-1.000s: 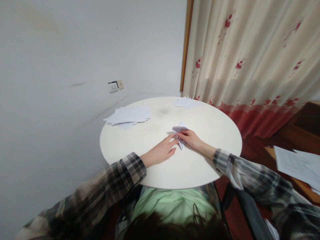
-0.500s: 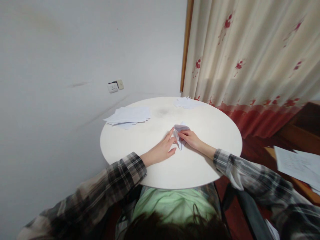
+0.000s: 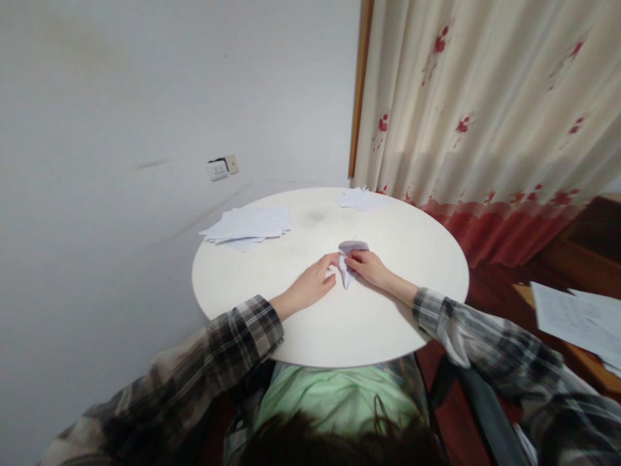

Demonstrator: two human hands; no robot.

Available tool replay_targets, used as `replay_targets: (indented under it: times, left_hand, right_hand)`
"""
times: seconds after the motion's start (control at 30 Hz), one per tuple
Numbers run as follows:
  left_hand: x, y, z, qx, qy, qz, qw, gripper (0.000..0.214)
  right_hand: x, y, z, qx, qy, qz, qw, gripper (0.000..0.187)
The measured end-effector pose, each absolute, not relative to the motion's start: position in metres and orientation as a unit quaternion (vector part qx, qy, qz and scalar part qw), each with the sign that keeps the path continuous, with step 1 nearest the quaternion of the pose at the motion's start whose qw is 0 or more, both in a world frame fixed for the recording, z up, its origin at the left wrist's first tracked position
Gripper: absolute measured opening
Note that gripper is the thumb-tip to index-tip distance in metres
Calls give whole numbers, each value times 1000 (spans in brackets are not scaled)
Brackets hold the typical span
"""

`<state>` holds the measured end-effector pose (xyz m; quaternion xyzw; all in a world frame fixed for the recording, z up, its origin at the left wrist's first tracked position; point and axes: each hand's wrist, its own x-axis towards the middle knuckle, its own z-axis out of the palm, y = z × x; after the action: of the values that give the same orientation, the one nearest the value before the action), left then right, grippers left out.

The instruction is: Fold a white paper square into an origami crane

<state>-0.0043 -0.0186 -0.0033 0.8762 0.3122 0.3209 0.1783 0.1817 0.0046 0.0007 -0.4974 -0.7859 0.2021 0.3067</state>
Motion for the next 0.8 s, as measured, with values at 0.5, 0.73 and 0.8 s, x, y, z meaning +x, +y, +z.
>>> replay_targets:
  times: [0.5,0.73,0.8]
  left_hand:
    - [-9,-36,-3,932,279,228,32,35]
    - [-9,-36,-2,938,271,213,34,38]
    - [-10,-36,-2,939,269,211,33,39]
  right_hand:
    - [184,-7,0,-487,-798,199,294,17]
    - [186,-6,0,-475,-796,219,305,17]
    - [186,-6,-1,-471,-795,221,310,15]
